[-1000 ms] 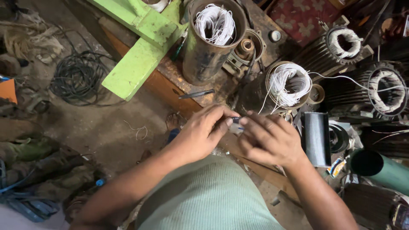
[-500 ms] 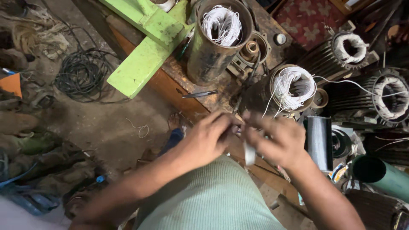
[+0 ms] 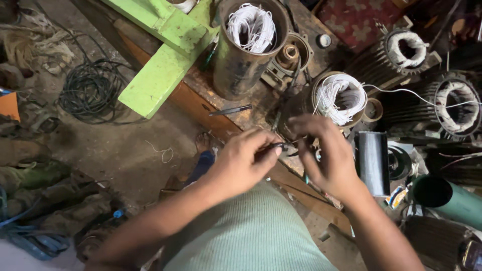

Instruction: The person strips insulation from colored wires using pliers, twists the exposed ends, and wraps them with electrical tape. They handle multiple wires and repeatedly apply tape to secure the connections on a cluttered workbench.

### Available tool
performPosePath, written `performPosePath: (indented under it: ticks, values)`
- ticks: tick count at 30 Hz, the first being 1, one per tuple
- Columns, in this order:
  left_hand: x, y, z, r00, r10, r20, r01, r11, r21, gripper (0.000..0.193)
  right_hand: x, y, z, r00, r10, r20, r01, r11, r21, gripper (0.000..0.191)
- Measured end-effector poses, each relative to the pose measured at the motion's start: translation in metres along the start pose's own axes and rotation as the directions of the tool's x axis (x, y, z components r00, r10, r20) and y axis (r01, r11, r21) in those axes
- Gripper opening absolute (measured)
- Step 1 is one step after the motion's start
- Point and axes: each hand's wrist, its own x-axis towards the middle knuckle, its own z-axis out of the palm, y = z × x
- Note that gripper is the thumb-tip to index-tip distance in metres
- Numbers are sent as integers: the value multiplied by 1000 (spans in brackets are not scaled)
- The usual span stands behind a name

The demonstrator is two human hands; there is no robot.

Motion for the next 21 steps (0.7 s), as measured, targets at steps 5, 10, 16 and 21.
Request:
performPosePath:
  ticks: [5,10,16,21]
  values:
    - [0,-1,-16,969,-178,172,214,952,-218,22,-10,17,7,872,-464,156,472,713,-519,32]
    - [-7,2,-11,981,192,-14,-192,981,8,20,-9,16,-2,755,-612,235,624,560,-545,22]
    - [-13,5,1,982,183,-49,-171,966,196,17,18,2,-1,998,-42,41,51,963,-264,18]
    - [-13,5,11,914,384,-128,-284,833,474,25,34,18,8,972,185,142,-155,968,-197,15]
